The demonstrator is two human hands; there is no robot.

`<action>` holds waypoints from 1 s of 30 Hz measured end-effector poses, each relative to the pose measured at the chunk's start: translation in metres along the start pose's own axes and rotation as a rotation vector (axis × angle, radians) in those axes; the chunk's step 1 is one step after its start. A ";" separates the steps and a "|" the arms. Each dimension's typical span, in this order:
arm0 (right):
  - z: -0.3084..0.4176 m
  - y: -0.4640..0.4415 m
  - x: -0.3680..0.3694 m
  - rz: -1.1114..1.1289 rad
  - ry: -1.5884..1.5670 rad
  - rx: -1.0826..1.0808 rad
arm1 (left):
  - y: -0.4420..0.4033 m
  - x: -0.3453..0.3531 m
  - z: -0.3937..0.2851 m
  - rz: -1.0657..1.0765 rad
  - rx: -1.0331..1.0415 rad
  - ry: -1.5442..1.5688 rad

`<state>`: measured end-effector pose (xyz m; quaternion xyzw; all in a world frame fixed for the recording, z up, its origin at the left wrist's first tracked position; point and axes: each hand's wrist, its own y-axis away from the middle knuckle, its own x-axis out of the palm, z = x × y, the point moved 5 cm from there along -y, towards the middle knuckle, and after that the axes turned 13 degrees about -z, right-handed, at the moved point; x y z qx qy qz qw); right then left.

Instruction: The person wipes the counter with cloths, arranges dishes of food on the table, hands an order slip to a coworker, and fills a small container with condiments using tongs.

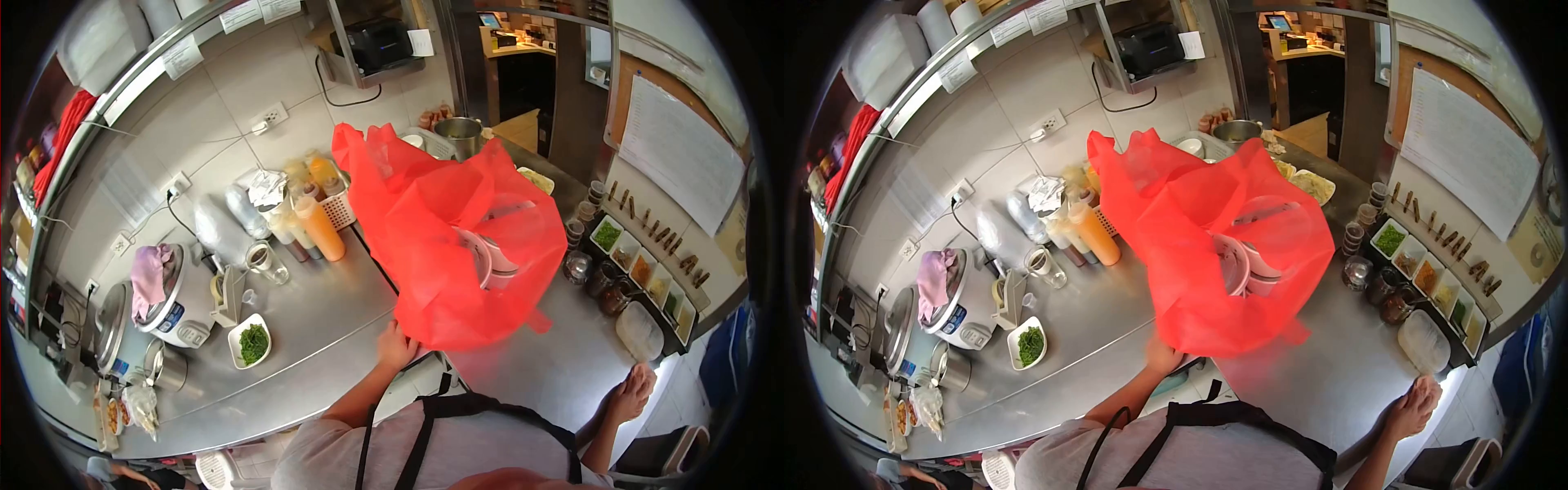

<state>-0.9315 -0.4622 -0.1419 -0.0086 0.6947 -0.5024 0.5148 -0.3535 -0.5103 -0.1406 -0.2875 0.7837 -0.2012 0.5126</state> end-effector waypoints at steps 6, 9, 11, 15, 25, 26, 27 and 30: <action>0.002 -0.001 -0.007 -0.006 -0.046 0.006 | -0.003 -0.003 -0.005 0.054 -0.057 0.006; -0.005 0.001 0.001 -0.102 -0.089 -0.052 | -0.003 -0.005 -0.008 0.054 -0.085 0.003; -0.006 0.003 0.001 -0.183 -0.106 -0.077 | -0.002 -0.004 -0.007 0.027 -0.071 0.012; -0.009 0.003 0.005 -0.119 -0.125 -0.056 | 0.001 0.000 -0.002 0.020 -0.097 0.013; -0.013 0.004 0.010 0.032 -0.132 0.009 | 0.004 0.005 0.003 0.039 -0.126 -0.038; -0.012 0.005 0.010 0.023 -0.130 0.013 | 0.004 0.005 0.003 0.042 -0.124 -0.050; -0.012 0.004 0.009 0.014 -0.128 0.016 | 0.004 0.004 0.002 0.034 -0.117 -0.051; -0.008 0.002 0.002 0.076 -0.107 0.038 | 0.003 0.002 -0.001 0.010 -0.100 -0.058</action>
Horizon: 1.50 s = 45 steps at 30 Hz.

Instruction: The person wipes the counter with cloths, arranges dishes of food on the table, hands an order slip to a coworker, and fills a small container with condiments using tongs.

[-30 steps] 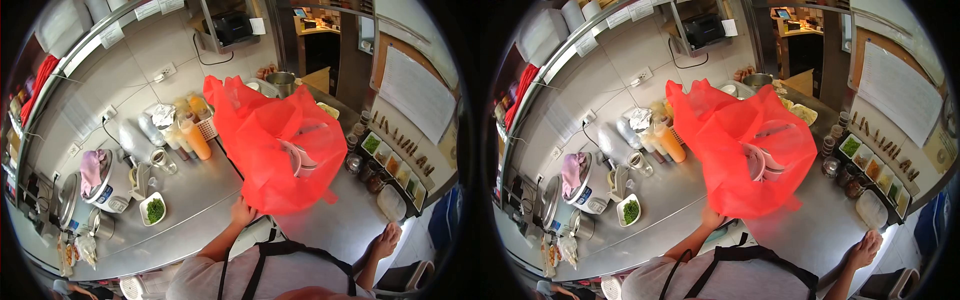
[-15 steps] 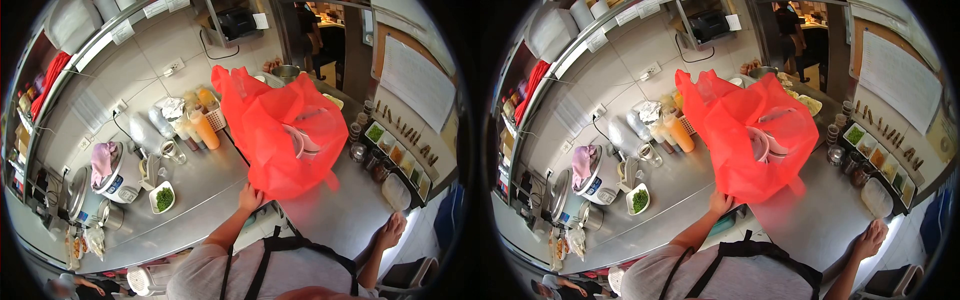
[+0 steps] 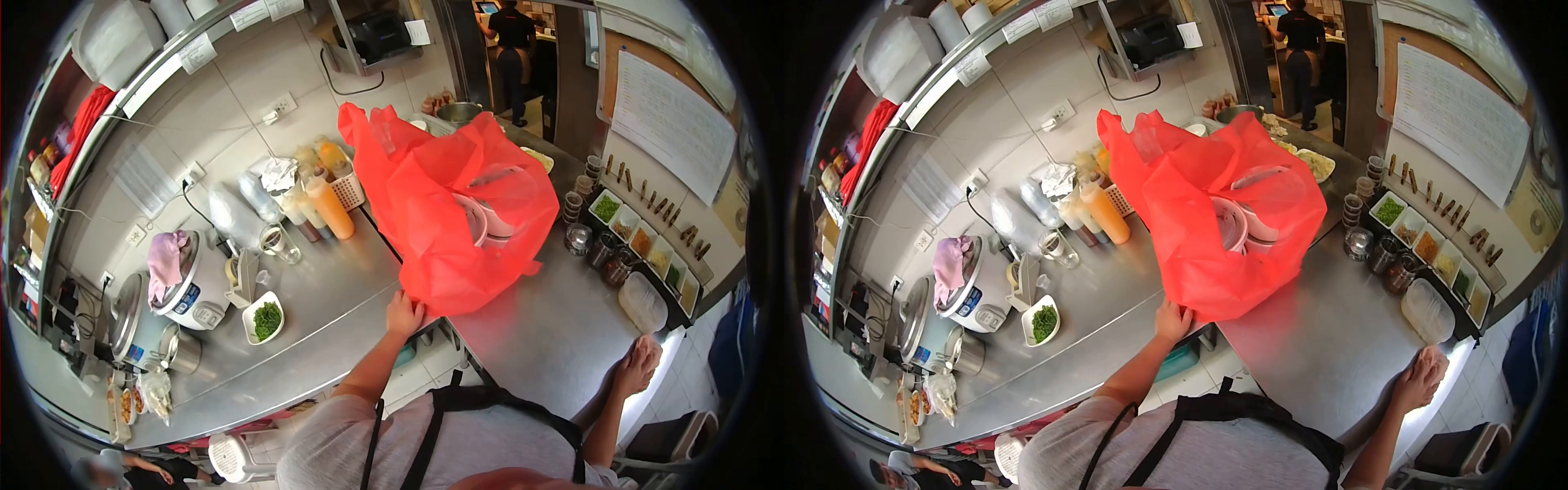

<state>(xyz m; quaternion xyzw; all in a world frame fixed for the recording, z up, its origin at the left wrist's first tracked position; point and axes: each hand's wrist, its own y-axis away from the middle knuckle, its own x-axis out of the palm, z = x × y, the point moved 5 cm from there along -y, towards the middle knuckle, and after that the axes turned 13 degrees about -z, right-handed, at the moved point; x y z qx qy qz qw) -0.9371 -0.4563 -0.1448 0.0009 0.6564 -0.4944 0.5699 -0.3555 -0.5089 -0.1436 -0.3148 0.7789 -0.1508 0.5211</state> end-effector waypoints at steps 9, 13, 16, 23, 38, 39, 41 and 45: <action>-0.002 -0.001 0.004 0.007 -0.055 0.000 | 0.002 -0.001 0.000 -0.023 -0.005 0.016; -0.005 0.000 0.009 -0.076 -0.012 -0.051 | 0.000 -0.003 -0.002 -0.029 0.003 0.026; -0.002 0.001 0.001 -0.072 0.020 -0.051 | 0.001 -0.002 -0.001 -0.010 -0.005 0.019; -0.002 0.001 0.005 -0.100 0.058 -0.051 | -0.002 -0.006 -0.005 0.033 -0.010 -0.020; 0.026 0.010 -0.031 -0.354 -0.099 -0.064 | -0.004 0.000 0.010 0.075 0.103 0.120; 0.026 0.009 -0.026 -0.278 -0.018 -0.017 | -0.007 -0.001 0.013 0.109 0.087 0.163; 0.014 0.017 -0.007 -0.123 0.145 0.077 | -0.013 -0.006 0.018 0.179 0.058 0.251; 0.012 0.028 0.001 -0.249 0.061 0.062 | -0.026 -0.001 0.032 0.270 0.052 0.358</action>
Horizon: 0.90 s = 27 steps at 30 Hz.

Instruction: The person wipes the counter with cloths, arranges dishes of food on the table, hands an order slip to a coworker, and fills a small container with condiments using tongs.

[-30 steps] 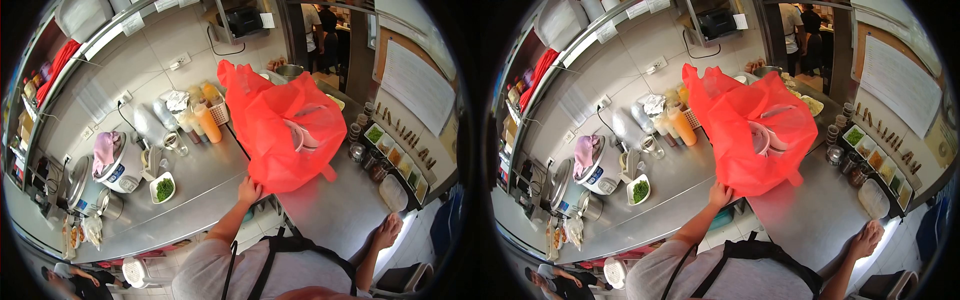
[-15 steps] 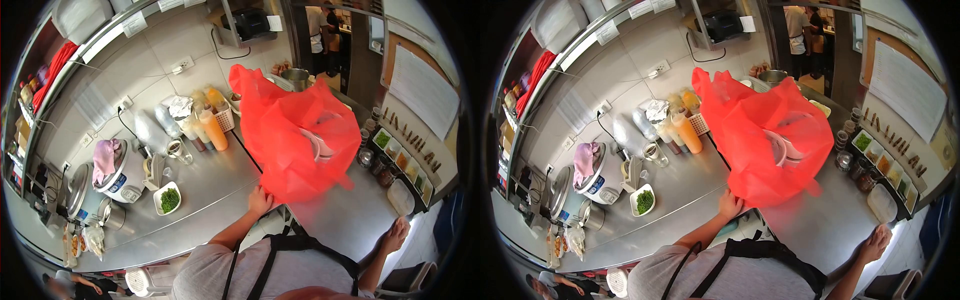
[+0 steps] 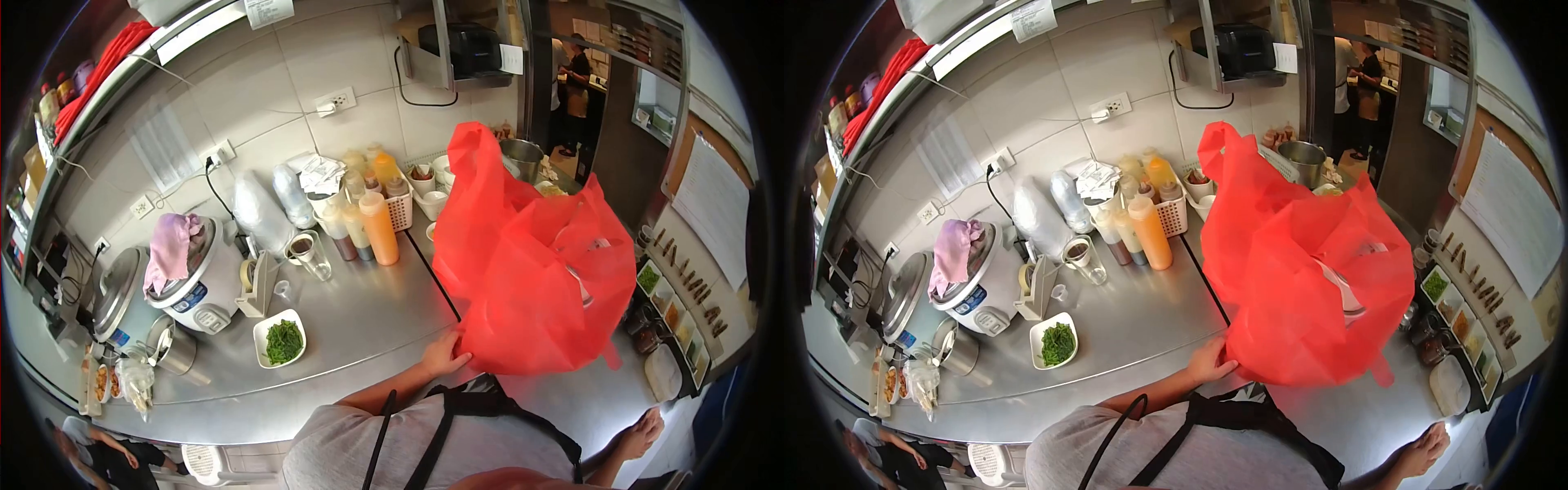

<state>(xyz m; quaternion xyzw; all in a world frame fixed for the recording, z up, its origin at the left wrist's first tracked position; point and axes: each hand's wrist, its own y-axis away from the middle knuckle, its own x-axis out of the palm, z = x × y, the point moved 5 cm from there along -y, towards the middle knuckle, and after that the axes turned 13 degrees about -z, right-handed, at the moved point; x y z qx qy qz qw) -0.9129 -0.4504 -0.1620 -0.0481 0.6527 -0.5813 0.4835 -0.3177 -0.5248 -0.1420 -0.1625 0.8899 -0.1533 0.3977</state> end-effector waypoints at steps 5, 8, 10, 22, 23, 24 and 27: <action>0.007 0.008 -0.007 -0.014 0.069 -0.056 | -0.002 -0.001 0.006 0.003 -0.005 0.174; 0.017 0.007 -0.021 0.054 0.119 -0.036 | -0.004 -0.001 0.007 0.064 -0.046 0.220; 0.011 0.008 -0.010 0.112 0.170 -0.031 | -0.003 0.003 0.013 0.042 -0.009 0.262; -0.003 0.012 0.011 0.249 0.282 0.036 | -0.003 0.004 0.013 0.185 -0.113 0.308; -0.002 0.011 0.014 0.159 0.185 -0.010 | -0.003 0.004 0.014 0.151 -0.079 0.304; -0.003 0.012 0.017 0.070 0.091 -0.054 | -0.003 0.004 0.016 0.123 -0.097 0.339; 0.023 -0.003 -0.018 -0.032 -0.419 -0.121 | 0.002 0.010 0.021 0.056 -0.118 0.376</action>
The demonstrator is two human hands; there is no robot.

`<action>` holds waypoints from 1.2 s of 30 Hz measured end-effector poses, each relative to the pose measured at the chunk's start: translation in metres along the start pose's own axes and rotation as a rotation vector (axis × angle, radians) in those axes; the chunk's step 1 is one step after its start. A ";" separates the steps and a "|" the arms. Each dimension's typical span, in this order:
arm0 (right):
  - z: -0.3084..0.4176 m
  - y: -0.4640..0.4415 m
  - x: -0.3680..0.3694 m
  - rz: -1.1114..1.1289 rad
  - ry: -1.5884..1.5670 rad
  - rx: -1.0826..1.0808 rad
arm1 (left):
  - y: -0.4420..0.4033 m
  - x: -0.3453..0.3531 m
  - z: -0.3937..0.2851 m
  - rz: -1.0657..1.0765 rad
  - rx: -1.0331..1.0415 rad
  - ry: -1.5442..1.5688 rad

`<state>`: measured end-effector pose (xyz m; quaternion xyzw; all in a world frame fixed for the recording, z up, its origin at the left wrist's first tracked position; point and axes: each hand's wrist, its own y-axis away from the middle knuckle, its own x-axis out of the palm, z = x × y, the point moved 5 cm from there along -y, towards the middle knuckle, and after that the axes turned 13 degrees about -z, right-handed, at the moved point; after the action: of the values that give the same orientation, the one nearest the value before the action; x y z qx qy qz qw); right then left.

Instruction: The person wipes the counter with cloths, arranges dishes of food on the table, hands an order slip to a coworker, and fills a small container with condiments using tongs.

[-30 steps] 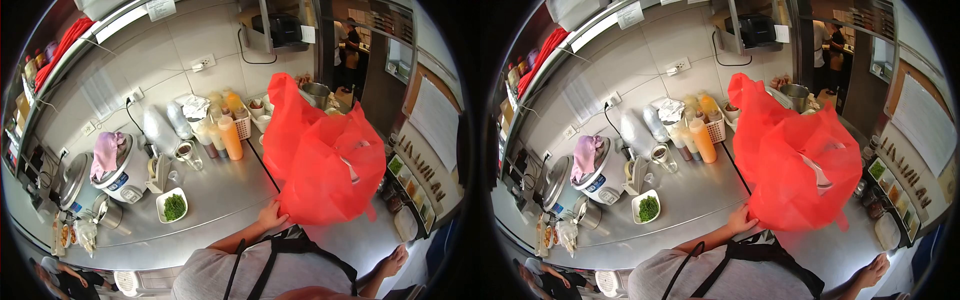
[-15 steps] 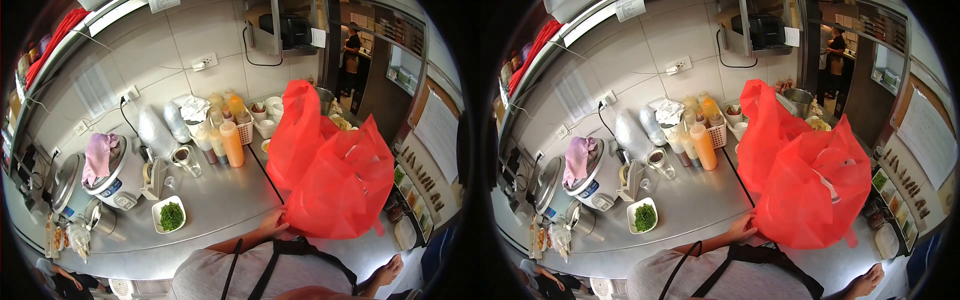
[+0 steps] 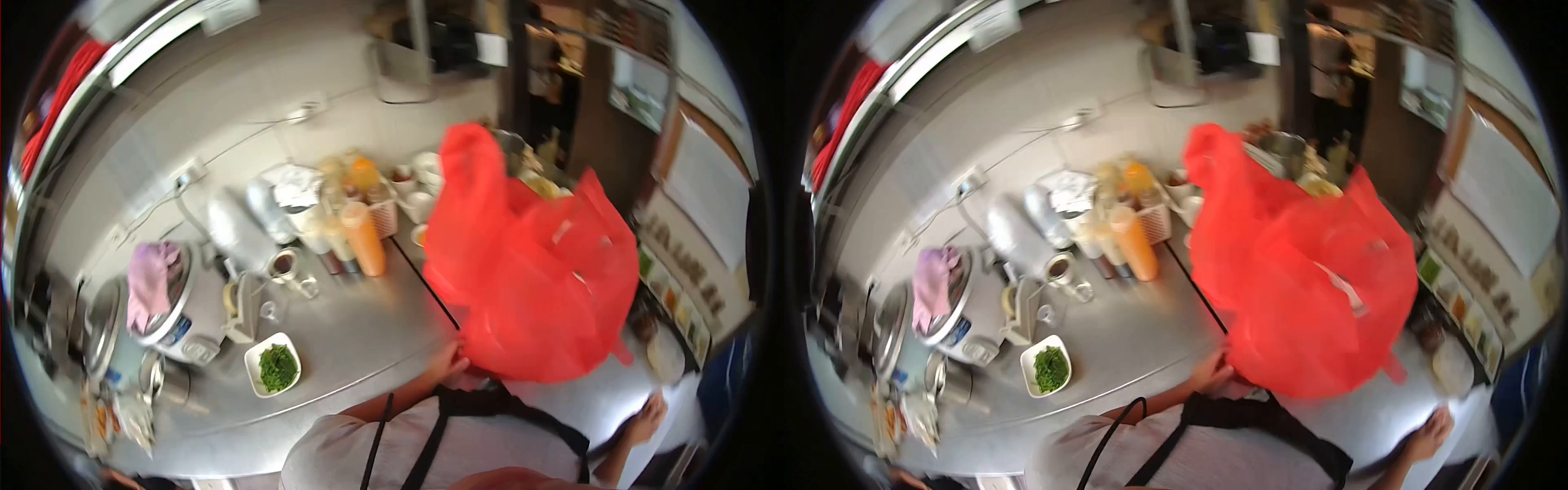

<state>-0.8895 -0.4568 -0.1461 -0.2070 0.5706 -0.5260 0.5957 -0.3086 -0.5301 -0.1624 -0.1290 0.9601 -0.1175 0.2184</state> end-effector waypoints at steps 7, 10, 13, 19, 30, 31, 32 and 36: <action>0.003 -0.035 0.006 -0.002 0.455 0.201 | -0.001 0.008 -0.001 0.029 -0.025 0.065; 0.062 -0.103 0.021 -0.166 -0.145 0.007 | 0.001 0.005 -0.027 0.039 -0.082 -0.060; 0.086 -0.150 0.092 0.065 -0.588 0.315 | -0.006 0.009 -0.042 -0.019 0.113 -0.176; 0.183 -0.247 0.200 0.178 -0.234 -0.045 | 0.021 0.036 -0.011 -0.296 -0.381 0.735; 0.242 -0.294 0.299 0.320 0.235 -0.298 | 0.005 0.045 -0.037 -0.275 -0.293 0.289; 0.242 -0.295 0.300 0.314 0.231 -0.299 | 0.003 0.043 -0.041 -0.269 -0.243 0.191; 0.241 -0.295 0.300 0.307 0.230 -0.301 | 0.002 0.043 -0.045 -0.261 -0.202 0.105; 0.235 -0.297 0.289 0.240 0.146 -0.333 | 0.006 0.034 -0.063 -0.233 -0.068 -0.138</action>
<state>-0.8538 -0.8966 0.0340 -0.1945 0.7117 -0.3633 0.5689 -0.3679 -0.5244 -0.1223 -0.2550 0.9247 -0.1002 0.2642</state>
